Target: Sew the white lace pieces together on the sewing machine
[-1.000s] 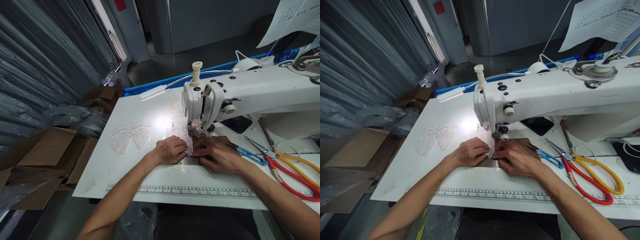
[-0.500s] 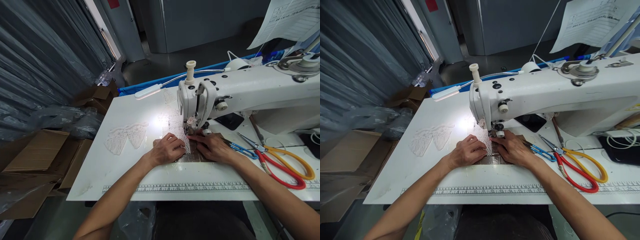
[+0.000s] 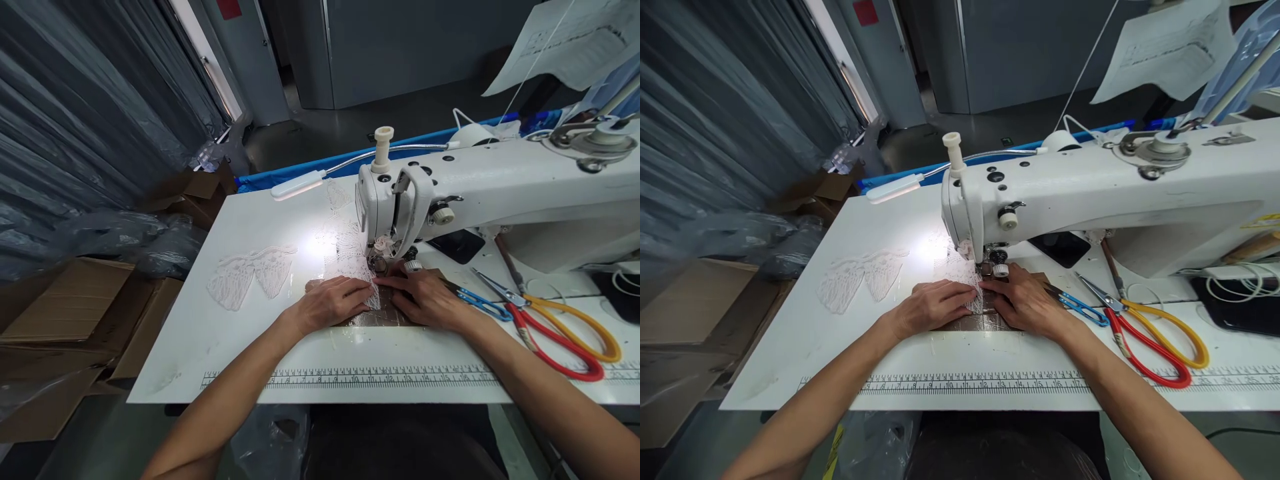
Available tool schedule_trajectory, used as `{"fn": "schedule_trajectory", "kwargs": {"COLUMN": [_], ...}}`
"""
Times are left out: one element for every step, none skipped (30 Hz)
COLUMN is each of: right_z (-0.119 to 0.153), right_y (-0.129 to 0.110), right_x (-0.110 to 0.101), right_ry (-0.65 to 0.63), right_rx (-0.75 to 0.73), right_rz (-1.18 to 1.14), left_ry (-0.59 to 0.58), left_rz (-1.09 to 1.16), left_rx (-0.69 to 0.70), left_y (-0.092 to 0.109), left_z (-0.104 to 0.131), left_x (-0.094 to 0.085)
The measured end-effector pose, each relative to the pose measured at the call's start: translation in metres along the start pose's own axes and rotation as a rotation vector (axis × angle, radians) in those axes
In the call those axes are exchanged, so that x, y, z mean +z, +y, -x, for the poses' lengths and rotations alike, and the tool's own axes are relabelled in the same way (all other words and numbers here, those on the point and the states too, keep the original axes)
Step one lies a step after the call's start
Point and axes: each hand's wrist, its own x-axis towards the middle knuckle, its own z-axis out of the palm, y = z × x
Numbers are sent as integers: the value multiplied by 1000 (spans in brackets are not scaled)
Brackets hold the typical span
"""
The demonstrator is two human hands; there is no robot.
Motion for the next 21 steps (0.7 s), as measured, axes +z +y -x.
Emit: {"fn": "schedule_trajectory", "kwargs": {"right_z": [0,0,1,1,1,2,2,2,2,1,1,0,0,-1,-1,-1,-1,-1,0,0,1], "right_y": [0,0,0,0,-1,-1,-1,-2,-2,-3,-3,-4,-4,-5,-5,-6,-6,-6,-5,-5,-4], "right_x": [0,0,0,0,0,0,0,0,0,0,0,-1,-1,-2,-2,-3,-3,-3,-3,-2,-2], "right_ry": [-4,-7,-6,0,10,24,41,57,71,83,93,104,114,125,135,145,151,148,138,123,103], "right_rx": [5,8,10,11,14,19,27,37,48,60,71,81,89,95,98,101,102,100,95,90,82], "right_rz": [-1,-1,1,5,11,18,23,23,18,10,1,-7,-15,-20,-25,-28,-29,-30,-29,-24,-13], "left_ry": [-14,-28,-37,-42,-43,-41,-36,-24,-8,15,51,96,144,190,230,256,265,256,235,204,172], "left_rz": [25,47,63,74,84,94,106,117,130,144,159,174,191,208,222,228,224,210,188,162,138], "left_rx": [-23,-38,-49,-58,-63,-66,-68,-71,-76,-82,-92,-105,-115,-120,-120,-114,-105,-93,-80,-70,-62], "left_y": [1,1,1,2,2,1,1,0,0,-1,-2,-2,-3,-2,-2,-1,0,1,2,2,2], "left_z": [0,-1,-1,0,0,0,1,1,2,2,2,2,1,0,-1,-2,-2,-3,-3,-3,-2], "left_x": [-1,-1,-1,0,0,2,3,5,6,7,8,9,9,9,9,9,9,9,9,10,11]}}
